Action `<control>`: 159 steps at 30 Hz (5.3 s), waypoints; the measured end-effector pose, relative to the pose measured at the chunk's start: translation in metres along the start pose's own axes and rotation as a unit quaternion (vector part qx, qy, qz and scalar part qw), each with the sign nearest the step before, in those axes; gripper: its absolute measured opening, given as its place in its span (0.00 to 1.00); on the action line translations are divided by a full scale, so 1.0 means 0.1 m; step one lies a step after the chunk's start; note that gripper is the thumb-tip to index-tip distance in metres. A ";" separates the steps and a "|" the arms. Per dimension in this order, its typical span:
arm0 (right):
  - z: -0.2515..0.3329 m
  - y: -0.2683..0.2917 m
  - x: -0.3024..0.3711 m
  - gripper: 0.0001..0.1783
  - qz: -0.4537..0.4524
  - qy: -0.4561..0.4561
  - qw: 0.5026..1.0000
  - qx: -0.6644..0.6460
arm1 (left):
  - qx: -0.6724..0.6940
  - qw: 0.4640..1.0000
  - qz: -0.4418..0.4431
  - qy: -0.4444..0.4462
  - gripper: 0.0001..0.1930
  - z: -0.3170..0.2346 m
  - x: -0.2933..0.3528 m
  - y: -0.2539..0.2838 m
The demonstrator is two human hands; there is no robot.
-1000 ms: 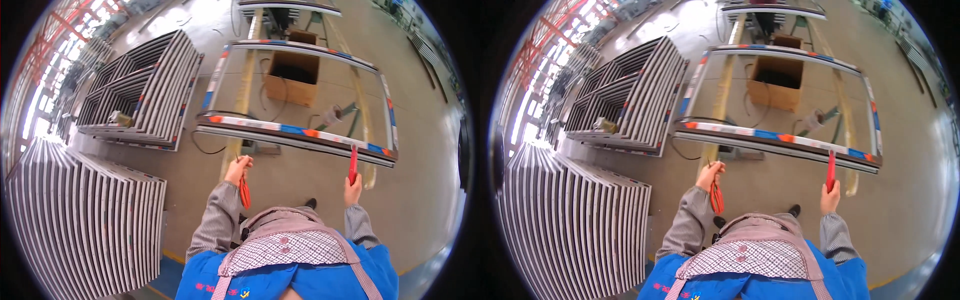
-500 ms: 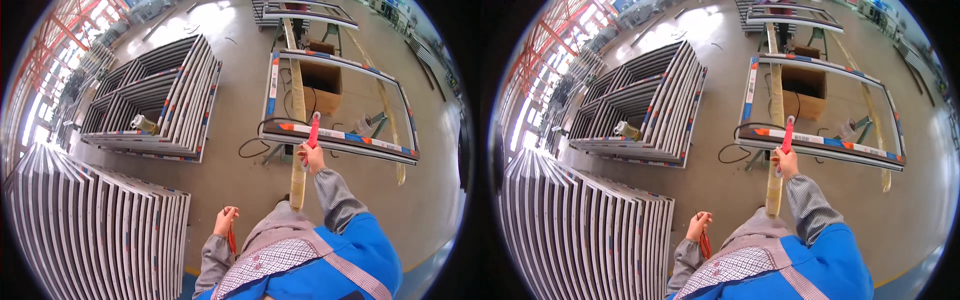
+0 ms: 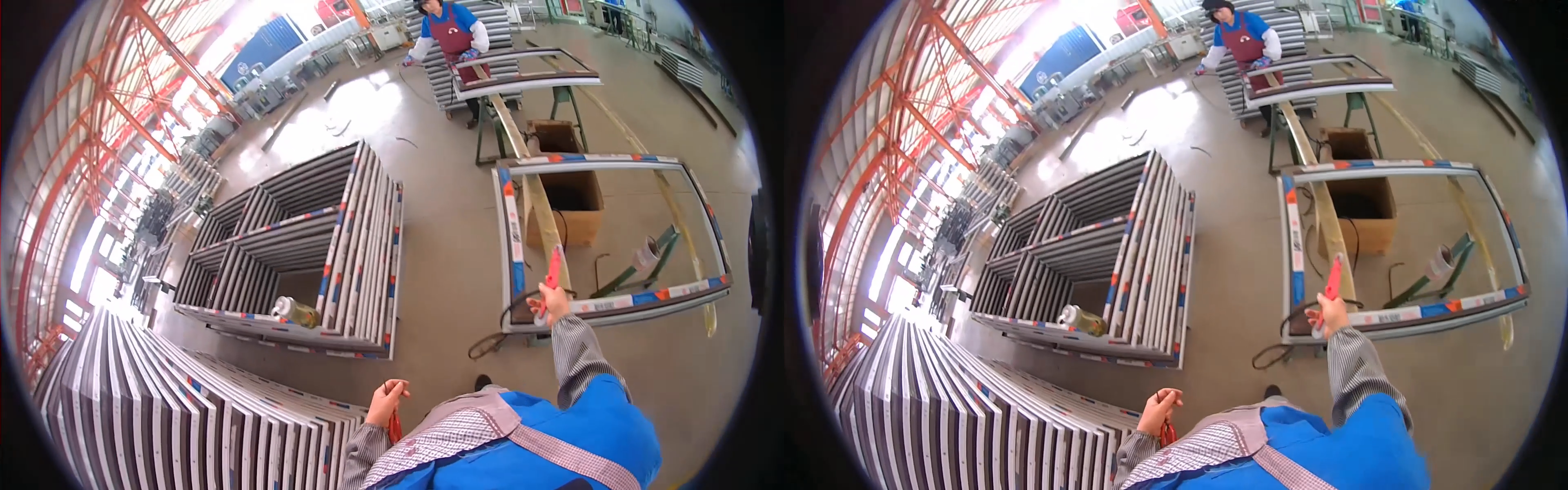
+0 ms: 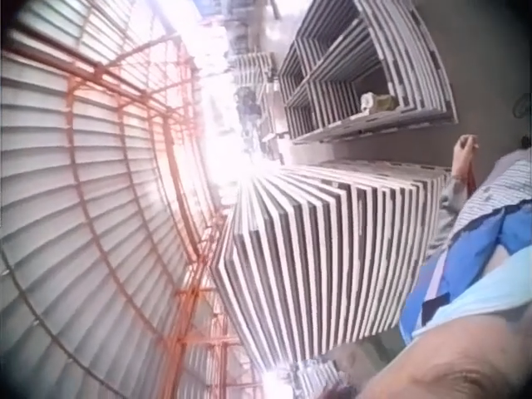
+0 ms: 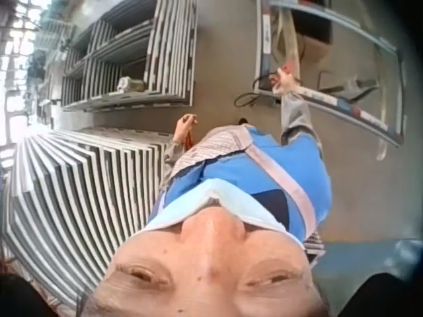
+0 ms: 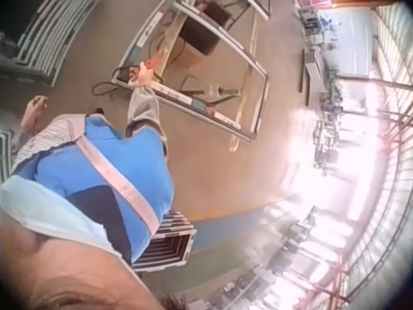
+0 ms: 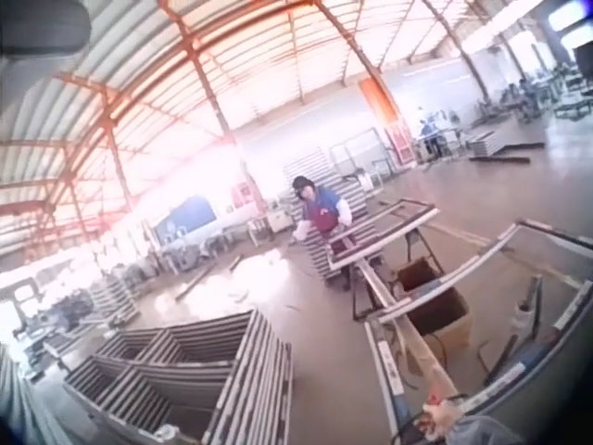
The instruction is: Fitting and cutting rubber seals into metal window frames.
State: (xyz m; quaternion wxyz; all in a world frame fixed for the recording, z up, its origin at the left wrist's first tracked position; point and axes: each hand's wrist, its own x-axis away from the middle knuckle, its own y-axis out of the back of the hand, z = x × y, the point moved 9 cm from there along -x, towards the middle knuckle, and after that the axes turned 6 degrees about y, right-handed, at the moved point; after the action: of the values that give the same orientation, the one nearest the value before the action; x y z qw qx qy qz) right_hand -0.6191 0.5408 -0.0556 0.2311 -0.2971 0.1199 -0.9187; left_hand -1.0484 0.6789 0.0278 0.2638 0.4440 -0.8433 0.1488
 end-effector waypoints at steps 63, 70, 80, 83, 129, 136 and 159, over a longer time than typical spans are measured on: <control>0.23 0.07 -0.36 0.06 -0.377 0.231 0.863 -0.243 | -0.630 0.776 0.039 0.002 0.24 0.63 -5.28 2.23; 0.89 -0.26 0.05 0.04 -0.447 0.279 0.840 -0.128 | -0.679 0.726 0.098 -0.049 0.24 0.06 -5.58 2.00; -0.20 -0.18 -0.29 0.05 -0.468 0.162 0.859 -0.135 | -0.667 0.724 0.170 -0.047 0.23 0.33 -5.64 1.56; -0.17 -0.28 -0.21 0.06 -0.466 0.159 0.864 -0.102 | -0.658 0.731 0.181 -0.031 0.23 0.64 -5.65 1.65; -0.26 -0.12 -0.25 0.04 -0.407 0.171 0.892 -0.099 | -0.516 0.829 -0.012 0.218 0.26 0.45 -4.10 2.48; -0.18 -0.19 -0.20 0.04 -0.396 0.187 0.892 -0.109 | -0.514 0.829 0.000 0.220 0.23 0.57 -4.24 2.45; -0.25 -0.18 -0.27 0.05 -0.376 0.191 0.896 -0.137 | -0.492 0.845 -0.007 0.208 0.23 1.20 -4.82 2.64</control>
State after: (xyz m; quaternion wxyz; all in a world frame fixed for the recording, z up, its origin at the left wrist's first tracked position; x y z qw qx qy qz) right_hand -0.6214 0.5712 -0.0823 -0.2024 -0.1674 0.1659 -0.9505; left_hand -1.0801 1.0919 -0.3530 0.6181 0.2208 -0.7279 -0.1985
